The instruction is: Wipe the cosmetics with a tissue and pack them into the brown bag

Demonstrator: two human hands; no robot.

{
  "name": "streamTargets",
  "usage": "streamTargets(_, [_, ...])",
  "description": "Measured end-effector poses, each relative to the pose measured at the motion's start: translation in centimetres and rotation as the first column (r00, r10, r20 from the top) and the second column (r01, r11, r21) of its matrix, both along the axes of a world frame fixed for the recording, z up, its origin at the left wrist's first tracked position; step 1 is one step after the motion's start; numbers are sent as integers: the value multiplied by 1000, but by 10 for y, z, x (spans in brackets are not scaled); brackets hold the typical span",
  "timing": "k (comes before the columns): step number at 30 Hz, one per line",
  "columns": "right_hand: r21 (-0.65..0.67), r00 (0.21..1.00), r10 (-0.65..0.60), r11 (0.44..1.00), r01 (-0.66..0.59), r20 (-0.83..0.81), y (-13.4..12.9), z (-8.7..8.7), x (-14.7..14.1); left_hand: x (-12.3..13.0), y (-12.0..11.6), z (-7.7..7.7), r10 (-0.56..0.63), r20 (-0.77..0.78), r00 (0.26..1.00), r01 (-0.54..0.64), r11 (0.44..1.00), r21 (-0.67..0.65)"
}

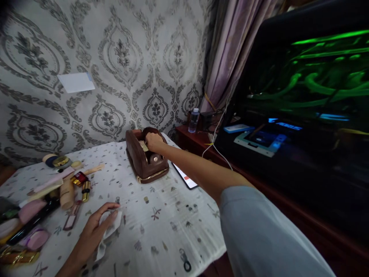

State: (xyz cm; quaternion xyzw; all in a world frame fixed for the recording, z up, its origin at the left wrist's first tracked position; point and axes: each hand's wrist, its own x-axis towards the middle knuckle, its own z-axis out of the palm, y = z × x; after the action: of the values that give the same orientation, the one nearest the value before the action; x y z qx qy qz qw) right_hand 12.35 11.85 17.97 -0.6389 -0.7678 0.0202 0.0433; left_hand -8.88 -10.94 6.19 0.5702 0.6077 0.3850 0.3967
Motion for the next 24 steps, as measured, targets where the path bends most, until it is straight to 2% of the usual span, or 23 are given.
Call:
streamTargets(3, [-18,998,-46,999,46,-35,6,-7,1,-1,0,-2,-14,23,1000,15,999,-43])
streamTargets(8, [-43,996,-73,997,71,-53,11,-16,5,-2,1,-4,-20,-14,1000,21,999,47])
streamTargets(24, [-55,984,170,984,-167,56,18,-24,3,-5,0,-8,-83,-121,989,84,996,2])
